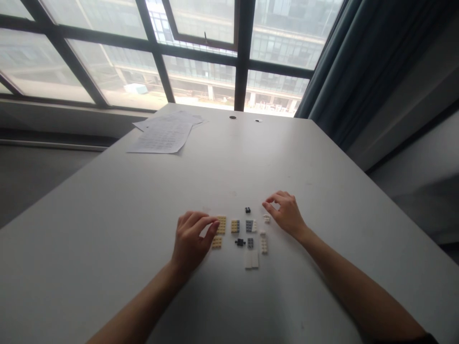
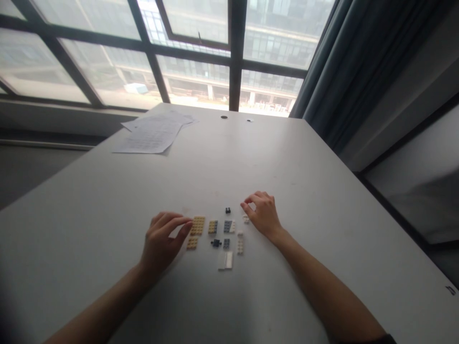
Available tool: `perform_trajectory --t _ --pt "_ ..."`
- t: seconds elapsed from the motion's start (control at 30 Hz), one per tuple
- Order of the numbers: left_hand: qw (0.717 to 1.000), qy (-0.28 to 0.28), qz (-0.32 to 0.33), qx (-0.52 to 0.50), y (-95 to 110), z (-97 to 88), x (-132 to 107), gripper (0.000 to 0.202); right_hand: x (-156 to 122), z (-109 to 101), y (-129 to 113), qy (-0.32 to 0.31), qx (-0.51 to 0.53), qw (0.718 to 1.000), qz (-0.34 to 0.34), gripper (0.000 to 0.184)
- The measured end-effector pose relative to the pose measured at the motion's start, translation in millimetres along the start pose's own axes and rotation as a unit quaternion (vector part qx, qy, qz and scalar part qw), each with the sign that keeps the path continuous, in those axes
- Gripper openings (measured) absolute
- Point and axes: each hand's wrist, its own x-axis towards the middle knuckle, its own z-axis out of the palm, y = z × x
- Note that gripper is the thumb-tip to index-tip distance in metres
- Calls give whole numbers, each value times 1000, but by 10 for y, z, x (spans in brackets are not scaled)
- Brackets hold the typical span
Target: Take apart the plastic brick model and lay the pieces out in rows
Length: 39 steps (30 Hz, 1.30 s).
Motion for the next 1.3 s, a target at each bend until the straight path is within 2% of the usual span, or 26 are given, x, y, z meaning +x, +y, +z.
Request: perform_trajectory --t 0.17,0.37,0.5,0.67,0.77,0.87,0.97,1.2,1.3 --pt "996 45 -73 -35 -92 11 25 13 -277 -158 269 21 1 1000 17 17" --pt "988 46 -137 -54 -158 15 10 17 -603 -217 369 -15 26 1000 -6 15" --pt "992 30 -110 -47 -129 18 9 17 -726 -215 297 -42 13 998 -35 18" --pt "999 9 -48 -22 -84 9 17 16 -711 -129 49 -92 -18 994 -51 28" --pt "999 14 -39 -13 -119 5 5 16 -645 -62 -99 -100 -44 993 -51 35" --pt "999 13 -43 -11 -162 6 -12 16 -607 -29 -118 -108 -76 989 -59 36" --pt "999 10 -42 -17 -167 8 -22 15 -640 -74 69 -85 -106 989 -52 32" --pt "999 4 -19 -29 -121 20 -18 13 -844 -427 1005 37 -189 981 26 26" --pt "999 10 -21 -27 -113 26 -11 13 -897 -523 1279 63 -210 975 31 28"
